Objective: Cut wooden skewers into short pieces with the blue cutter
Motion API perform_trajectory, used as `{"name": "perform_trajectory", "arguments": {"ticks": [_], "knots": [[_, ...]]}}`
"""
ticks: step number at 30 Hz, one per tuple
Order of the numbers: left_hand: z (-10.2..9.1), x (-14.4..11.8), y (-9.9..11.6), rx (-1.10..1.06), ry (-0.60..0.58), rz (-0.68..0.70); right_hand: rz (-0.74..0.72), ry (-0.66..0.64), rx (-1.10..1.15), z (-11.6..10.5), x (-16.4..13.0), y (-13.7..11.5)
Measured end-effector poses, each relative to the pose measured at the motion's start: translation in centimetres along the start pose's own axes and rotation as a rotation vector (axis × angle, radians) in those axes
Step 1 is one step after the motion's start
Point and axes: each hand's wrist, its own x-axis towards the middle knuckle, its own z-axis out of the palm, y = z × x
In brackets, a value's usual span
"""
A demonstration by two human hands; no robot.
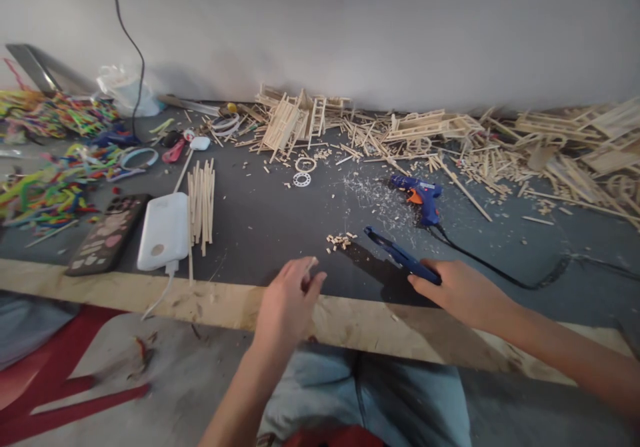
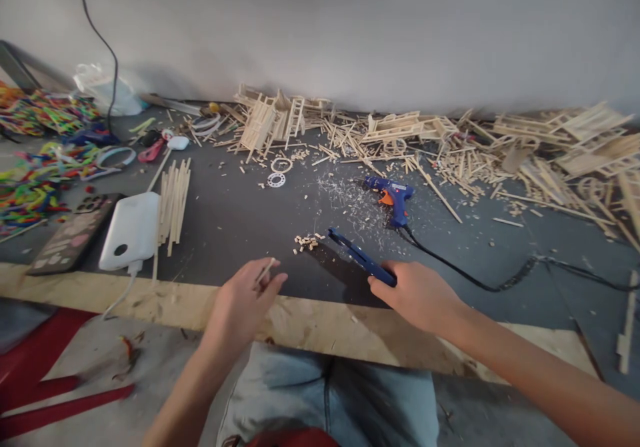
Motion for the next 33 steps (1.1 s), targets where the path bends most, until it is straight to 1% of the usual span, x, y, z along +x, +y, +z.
{"name": "perform_trajectory", "arguments": {"ticks": [1, 3, 6, 10, 13, 15, 17, 21, 24, 26, 28, 33], "knots": [[-0.7, 0.4, -0.6, 0.104, 0.033, 0.008, -0.002, -0.002, 0.012, 0.0, 0.0, 0.0], [-2.0, 1.1, -1.5, 0.229, 0.049, 0.031, 0.0, -0.002, 0.01, 0.0, 0.1, 0.0], [-3.0, 1.7, -2.3, 0.268, 0.007, 0.09, -0.004, 0.012, -0.012, 0.1, 0.1, 0.0], [-3.5, 2.0, -2.5, 0.297, -0.034, 0.116, -0.008, 0.013, -0.018, 0.3, 0.2, 0.3], [-3.9, 3.1, -2.8, 0.356, -0.043, 0.148, -0.009, 0.015, -0.03, 0.3, 0.3, 0.5], [-4.3, 4.8, -3.1, 0.416, -0.043, 0.172, -0.011, 0.018, -0.042, 0.4, 0.4, 0.5], [-4.7, 7.2, -3.3, 0.458, -0.014, 0.184, -0.009, 0.019, -0.062, 0.4, 0.4, 0.4], [-5.2, 12.6, -3.0, 0.418, 0.056, 0.207, 0.0, 0.058, -0.109, 0.8, 0.3, 0.3], [-5.2, 15.8, -2.6, 0.37, 0.106, 0.182, 0.024, 0.098, -0.083, 1.3, 0.1, 0.6], [-5.0, 17.1, -2.4, 0.354, 0.117, 0.171, 0.028, 0.119, -0.052, 1.5, 0.0, 0.8], [-4.9, 17.9, -2.2, 0.36, 0.117, 0.159, 0.027, 0.139, -0.032, 1.7, -0.1, 1.1], [-4.7, 18.6, -1.8, 0.422, 0.103, 0.111, 0.034, 0.201, -0.022, 2.1, 0.1, 1.6]]}}
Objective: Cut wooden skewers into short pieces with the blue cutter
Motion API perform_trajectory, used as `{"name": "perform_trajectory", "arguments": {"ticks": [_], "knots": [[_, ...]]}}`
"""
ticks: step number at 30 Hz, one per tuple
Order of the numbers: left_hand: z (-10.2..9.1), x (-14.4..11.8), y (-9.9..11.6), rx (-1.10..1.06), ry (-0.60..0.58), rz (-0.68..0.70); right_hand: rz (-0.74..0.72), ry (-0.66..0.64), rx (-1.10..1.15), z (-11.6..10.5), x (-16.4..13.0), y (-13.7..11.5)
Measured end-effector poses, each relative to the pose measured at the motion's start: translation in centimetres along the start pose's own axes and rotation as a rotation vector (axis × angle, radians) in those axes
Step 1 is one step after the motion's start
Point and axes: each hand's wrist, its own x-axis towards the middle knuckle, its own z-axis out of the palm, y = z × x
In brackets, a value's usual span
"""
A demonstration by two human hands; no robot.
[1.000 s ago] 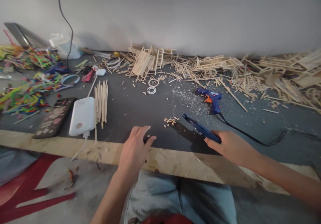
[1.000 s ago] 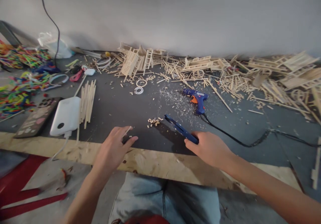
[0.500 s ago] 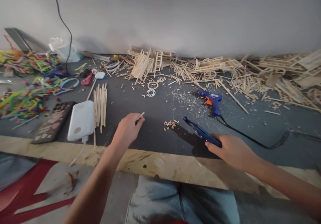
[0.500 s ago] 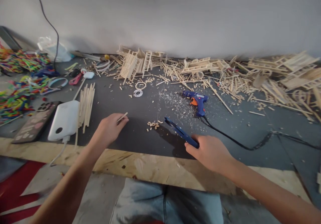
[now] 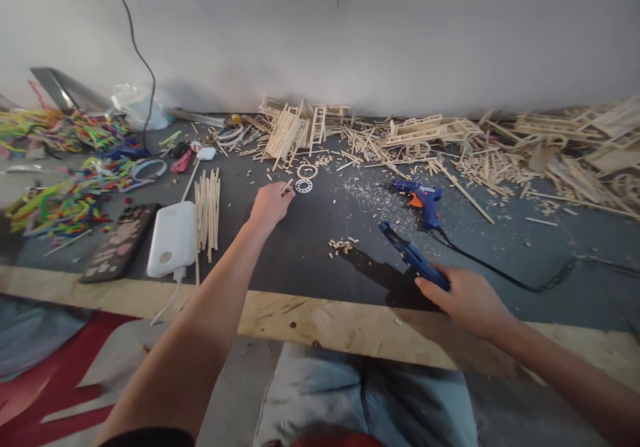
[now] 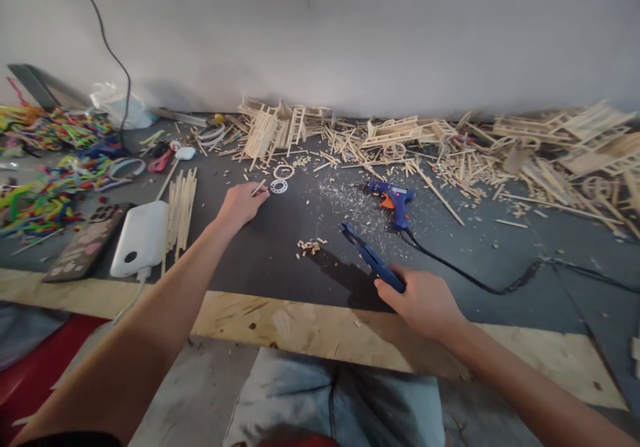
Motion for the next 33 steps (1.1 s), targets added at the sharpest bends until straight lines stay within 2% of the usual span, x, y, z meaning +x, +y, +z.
{"name": "perform_trajectory", "arguments": {"ticks": [8, 11, 15, 19, 23, 33], "knots": [[0.1, -0.6, 0.0, 0.034, 0.018, 0.04, 0.018, 0.066, 0.016, 0.3, 0.0, -0.2], [0.2, -1.9, 0.5, -0.006, -0.011, 0.108, 0.038, 0.073, 0.063, 0.2, -0.1, -0.3], [1.2, -4.3, 2.0, -0.121, -0.093, 0.267, 0.058, 0.073, 0.124, 0.2, -0.1, -0.3], [2.4, -5.9, 3.0, -0.161, -0.084, 0.272, 0.061, 0.093, 0.178, 0.2, -0.2, -0.3], [2.7, -6.2, 2.7, -0.222, -0.061, 0.303, 0.078, 0.102, 0.224, 0.3, -0.2, -0.2], [2.3, -6.9, 2.7, -0.268, -0.142, 0.474, 0.08, 0.062, 0.186, 0.6, 0.0, 0.0]]}}
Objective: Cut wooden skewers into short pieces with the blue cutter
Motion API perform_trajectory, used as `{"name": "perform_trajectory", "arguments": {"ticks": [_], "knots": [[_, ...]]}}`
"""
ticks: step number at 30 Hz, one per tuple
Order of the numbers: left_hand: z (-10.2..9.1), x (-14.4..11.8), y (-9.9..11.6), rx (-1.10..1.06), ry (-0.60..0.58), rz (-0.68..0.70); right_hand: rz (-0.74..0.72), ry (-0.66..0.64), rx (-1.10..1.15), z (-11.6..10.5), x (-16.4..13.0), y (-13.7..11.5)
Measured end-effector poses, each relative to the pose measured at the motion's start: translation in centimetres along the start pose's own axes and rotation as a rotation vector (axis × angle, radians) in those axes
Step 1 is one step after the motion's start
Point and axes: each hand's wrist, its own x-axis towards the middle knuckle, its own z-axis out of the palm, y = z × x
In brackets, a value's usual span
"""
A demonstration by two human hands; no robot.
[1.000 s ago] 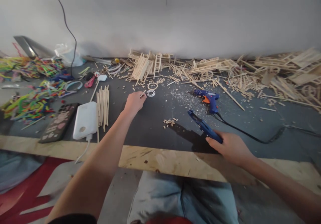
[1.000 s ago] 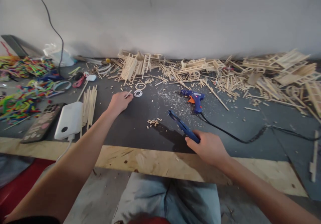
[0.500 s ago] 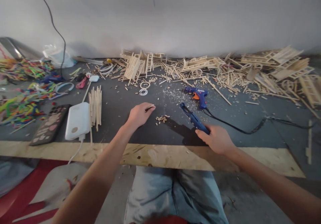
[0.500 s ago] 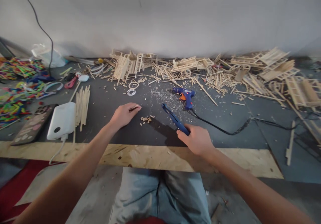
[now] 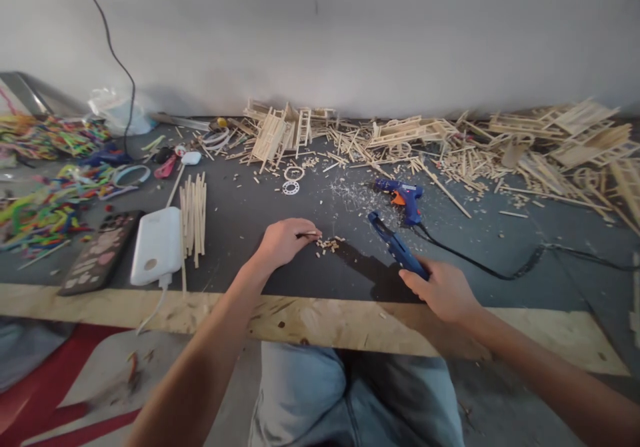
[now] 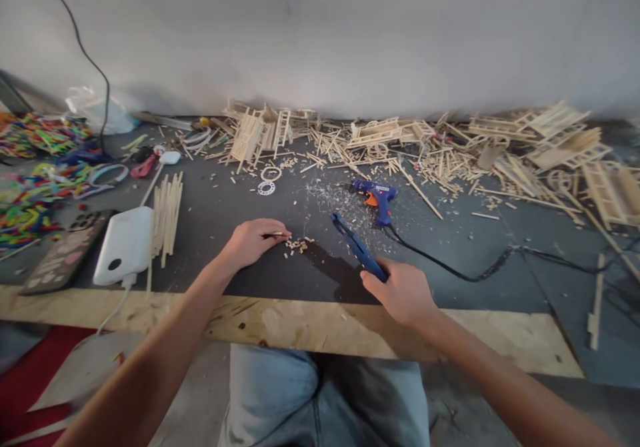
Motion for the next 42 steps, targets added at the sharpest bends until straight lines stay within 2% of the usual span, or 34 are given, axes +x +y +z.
{"name": "perform_trajectory", "arguments": {"ticks": [9, 14, 22, 27, 33, 38, 42], "knots": [[-0.1, 0.2, -0.3, 0.062, -0.071, 0.109, -0.023, 0.022, 0.026, -0.1, 0.0, -0.2], [-0.4, 0.2, 0.2, 0.102, -0.09, 0.065, -0.029, 0.05, 0.084, 0.0, -0.2, -0.2], [-0.5, 0.1, 0.9, 0.126, -0.132, 0.046, 0.038, 0.138, 0.482, 2.2, -0.6, 1.9], [-0.4, 0.3, 0.9, 0.088, -0.122, 0.009, 0.047, 0.149, 0.585, 2.3, -0.8, 1.9], [-0.7, 0.0, 1.0, -0.043, -0.124, -0.103, 0.065, 0.162, 0.702, 2.3, -1.4, 1.7], [-0.9, -0.1, 1.3, -0.022, -0.08, -0.098, 0.057, 0.169, 0.705, 2.4, -1.7, 2.1], [-1.0, 0.0, 1.3, 0.013, -0.121, -0.076, 0.06, 0.187, 0.742, 2.9, -1.9, 3.3]]}}
